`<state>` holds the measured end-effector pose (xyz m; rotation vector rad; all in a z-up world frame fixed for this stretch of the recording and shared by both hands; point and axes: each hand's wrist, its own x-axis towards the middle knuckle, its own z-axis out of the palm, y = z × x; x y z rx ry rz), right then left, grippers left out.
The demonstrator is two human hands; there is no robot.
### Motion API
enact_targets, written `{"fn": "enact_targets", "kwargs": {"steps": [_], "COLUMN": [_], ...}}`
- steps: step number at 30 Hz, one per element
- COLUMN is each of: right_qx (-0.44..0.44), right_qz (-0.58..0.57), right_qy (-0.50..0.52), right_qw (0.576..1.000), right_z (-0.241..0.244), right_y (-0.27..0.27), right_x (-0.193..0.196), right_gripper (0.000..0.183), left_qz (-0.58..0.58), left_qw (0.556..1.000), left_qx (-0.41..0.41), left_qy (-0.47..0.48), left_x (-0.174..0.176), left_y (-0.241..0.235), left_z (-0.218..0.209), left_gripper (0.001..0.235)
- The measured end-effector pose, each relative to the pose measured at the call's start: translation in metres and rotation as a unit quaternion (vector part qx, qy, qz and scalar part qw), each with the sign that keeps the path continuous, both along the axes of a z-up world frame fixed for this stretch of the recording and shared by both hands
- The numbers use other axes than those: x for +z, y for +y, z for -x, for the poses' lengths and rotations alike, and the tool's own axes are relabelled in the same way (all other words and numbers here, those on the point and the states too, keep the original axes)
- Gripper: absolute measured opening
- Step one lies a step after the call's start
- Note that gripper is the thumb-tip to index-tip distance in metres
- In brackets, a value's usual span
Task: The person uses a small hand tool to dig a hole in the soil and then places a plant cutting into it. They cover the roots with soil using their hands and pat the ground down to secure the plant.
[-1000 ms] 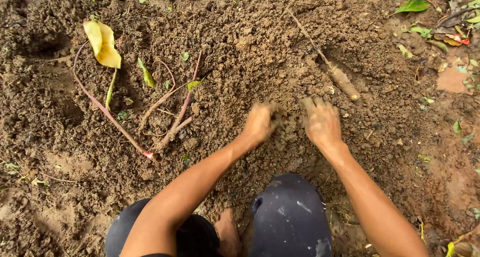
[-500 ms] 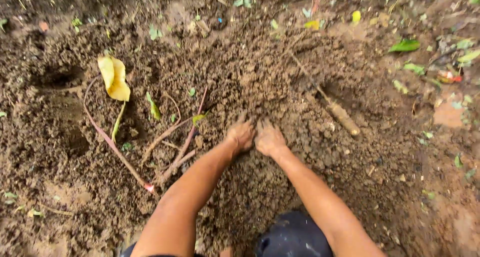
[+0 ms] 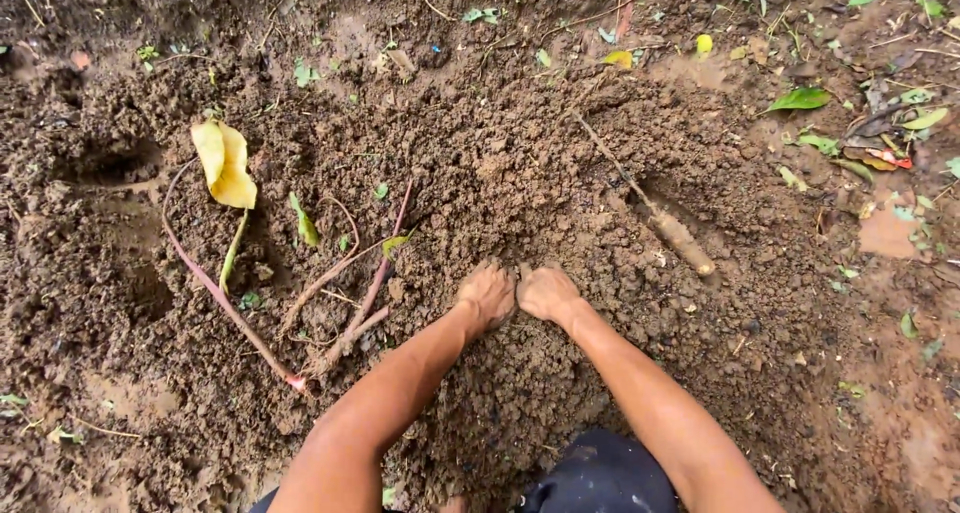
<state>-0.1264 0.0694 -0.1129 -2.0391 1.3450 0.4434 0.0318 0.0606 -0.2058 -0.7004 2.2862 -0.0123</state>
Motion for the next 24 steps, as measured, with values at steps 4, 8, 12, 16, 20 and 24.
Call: {"fn": "enact_targets", "kwargs": {"steps": [4,8,12,16,20,24], "right_qx": [0.011,-0.129,-0.134,-0.018,-0.062,-0.08], "right_qz": [-0.029,-0.091,-0.128,-0.076,-0.091,-0.103], "right_qy": [0.028,-0.034,-0.045,0.016,-0.022,-0.035], "right_qw": [0.999,0.987,0.982,0.997,0.994,0.991], "right_z": [-0.003,-0.007,0.004,0.003,-0.002,0.004], "right_y": [-0.004,-0.007,-0.026,-0.018,-0.012,-0.018], "right_x": [0.026,0.024,-0.127,0.01,0.039,-0.007], "right_gripper": [0.025,0.048,0.071,0.061,0.06,0.061], "left_qz": [-0.021,-0.042,-0.124,-0.166,-0.185,-0.206], "left_qw": [0.996,0.98,0.938,0.894,0.875,0.85], "left_qx": [0.077,0.157,0.267,0.354,0.377,0.402], "left_qy": [0.026,0.114,0.185,0.22,0.241,0.269], "left_x": [0.102,0.066,0.004,-0.028,-0.025,-0.016], "left_y": [0.018,0.01,-0.002,-0.006,-0.003,-0.013], "left_z": [-0.002,0.002,-0.002,-0.006,-0.011,-0.014], "left_gripper": [0.071,0.042,0.045,0.022,0.028,0.036]}}
